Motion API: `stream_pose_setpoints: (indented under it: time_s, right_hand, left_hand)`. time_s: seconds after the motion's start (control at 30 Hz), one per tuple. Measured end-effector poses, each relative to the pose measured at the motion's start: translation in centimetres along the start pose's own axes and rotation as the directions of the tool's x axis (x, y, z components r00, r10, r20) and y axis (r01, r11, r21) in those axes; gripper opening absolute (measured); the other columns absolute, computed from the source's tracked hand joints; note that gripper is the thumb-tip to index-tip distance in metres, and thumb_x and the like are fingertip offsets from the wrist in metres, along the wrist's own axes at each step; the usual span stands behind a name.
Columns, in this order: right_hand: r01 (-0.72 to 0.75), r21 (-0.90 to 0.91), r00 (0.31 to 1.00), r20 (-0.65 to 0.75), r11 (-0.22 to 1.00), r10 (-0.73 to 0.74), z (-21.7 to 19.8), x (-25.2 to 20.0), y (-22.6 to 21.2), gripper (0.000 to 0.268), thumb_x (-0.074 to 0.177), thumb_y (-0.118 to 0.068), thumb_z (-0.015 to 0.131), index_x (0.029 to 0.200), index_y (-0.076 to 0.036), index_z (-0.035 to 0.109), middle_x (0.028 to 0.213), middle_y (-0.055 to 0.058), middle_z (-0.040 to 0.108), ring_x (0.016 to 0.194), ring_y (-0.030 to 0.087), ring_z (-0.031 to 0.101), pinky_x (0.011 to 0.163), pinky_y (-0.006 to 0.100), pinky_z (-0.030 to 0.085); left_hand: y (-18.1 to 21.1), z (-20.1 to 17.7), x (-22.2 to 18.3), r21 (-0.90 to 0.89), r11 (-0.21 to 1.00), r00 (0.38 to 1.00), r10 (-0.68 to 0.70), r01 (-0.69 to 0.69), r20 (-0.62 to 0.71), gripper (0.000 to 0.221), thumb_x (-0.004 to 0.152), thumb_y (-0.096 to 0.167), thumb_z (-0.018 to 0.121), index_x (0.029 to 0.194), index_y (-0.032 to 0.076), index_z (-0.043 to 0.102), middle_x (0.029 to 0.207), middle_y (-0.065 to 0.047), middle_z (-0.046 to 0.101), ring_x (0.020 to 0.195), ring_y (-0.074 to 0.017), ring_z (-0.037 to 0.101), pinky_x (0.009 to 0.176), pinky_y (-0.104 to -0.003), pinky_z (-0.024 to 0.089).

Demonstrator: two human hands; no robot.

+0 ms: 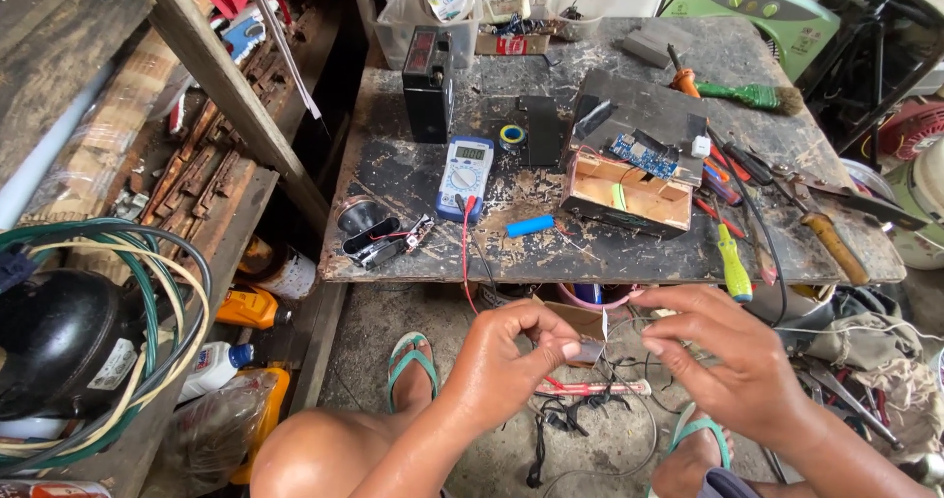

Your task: Soldering wires to a circuit board and testing the connections with a multimeter on a repair bench.

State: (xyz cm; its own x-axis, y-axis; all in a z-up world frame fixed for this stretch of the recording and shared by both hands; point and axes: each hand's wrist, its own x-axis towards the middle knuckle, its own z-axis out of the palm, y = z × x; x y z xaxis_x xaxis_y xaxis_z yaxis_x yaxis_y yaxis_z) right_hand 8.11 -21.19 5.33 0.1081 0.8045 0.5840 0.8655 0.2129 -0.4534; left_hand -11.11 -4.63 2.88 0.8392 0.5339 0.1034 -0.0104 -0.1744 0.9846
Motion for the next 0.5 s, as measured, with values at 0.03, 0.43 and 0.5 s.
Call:
stream_pose_setpoints:
  time_s: [0.03,0.43,0.5]
  right_hand:
    - [-0.006,0.006,1.000,0.003,1.000,0.006,0.1,-0.5,0.6,0.011,0.092,-0.012,0.065,0.091,-0.006,0.074,0.115,0.014,0.076,0.101,0.027,0.075,0.091,0.042,0.055]
    - [-0.588,-0.236,0.047,0.945,0.774,0.325,24.3,-26.2,13.4,0.019,0.087,-0.028,0.071,0.107,-0.029,0.070,0.113,-0.004,0.070,0.099,0.016,0.068,0.080,0.035,0.053]
    - [-0.672,-0.198,-0.087,0.978,0.714,0.190,28.6,-29.9,13.6,0.017,0.091,-0.041,0.076,0.100,-0.028,0.072,0.098,-0.008,0.073,0.086,0.011,0.066,0.072,0.032,0.050]
  left_hand:
    - [0.2,-0.2,0.1,-0.001,1.000,1.000,-0.009,0.009,0.001,0.005,0.091,0.014,0.078,0.087,0.015,0.076,0.082,0.002,0.066,0.078,-0.0126,0.059,0.074,-0.033,0.048]
    - [4.1,-2.8,1.3,-0.038,0.993,0.943,0.094,-0.111,-0.318,0.006,0.093,0.009,0.074,0.098,0.010,0.074,0.089,-0.002,0.072,0.082,-0.0129,0.066,0.076,-0.027,0.059]
    - [5.4,-3.7,2.0,0.064,0.990,0.863,0.143,-0.128,-0.484,0.007,0.091,0.009,0.073,0.097,0.006,0.075,0.090,-0.007,0.075,0.083,-0.0141,0.067,0.076,-0.026,0.056]
